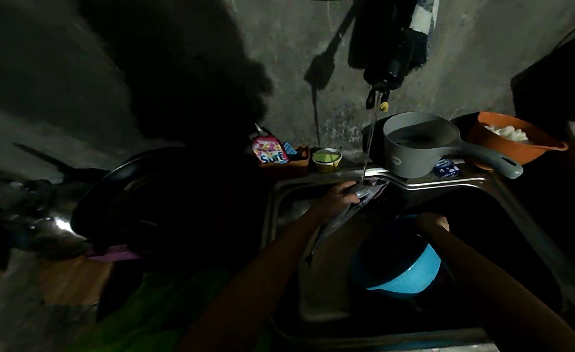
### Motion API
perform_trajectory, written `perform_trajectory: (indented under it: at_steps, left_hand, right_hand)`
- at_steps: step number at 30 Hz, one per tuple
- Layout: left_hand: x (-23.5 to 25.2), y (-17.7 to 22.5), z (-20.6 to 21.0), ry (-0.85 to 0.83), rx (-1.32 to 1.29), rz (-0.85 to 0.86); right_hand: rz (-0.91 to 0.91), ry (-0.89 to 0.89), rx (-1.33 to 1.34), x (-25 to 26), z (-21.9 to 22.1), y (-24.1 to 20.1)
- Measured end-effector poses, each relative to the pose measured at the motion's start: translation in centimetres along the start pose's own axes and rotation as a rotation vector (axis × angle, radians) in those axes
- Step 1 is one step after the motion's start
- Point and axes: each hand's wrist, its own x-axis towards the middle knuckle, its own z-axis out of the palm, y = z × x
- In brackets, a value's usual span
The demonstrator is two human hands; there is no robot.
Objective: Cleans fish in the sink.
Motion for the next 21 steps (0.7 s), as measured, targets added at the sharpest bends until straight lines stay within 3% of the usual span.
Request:
perform_trajectory:
  at_steps: [6,10,17,21]
  left_hand:
    - [0.4,0.0,0.1,0.018,0.003,-0.035]
    - [0.5,0.2,0.3,0.025,0.013,-0.032]
    - [0.8,0.0,0.1,0.014,-0.004,-0.009]
    - [0.6,0.2,-0.1,0.007,0.014,0.004]
  right_hand:
    - [0.008,0.015,-0.048,1.3,-0.2,-0.7]
    - [-0.02,0.077,0.091,2.4,-0.1,-1.2]
    - [-0.026,0.091,-0.113,2.4,-0.2,-2.8]
    - [-0.149,0.113,-0.135,3.7,0.3,-2.2]
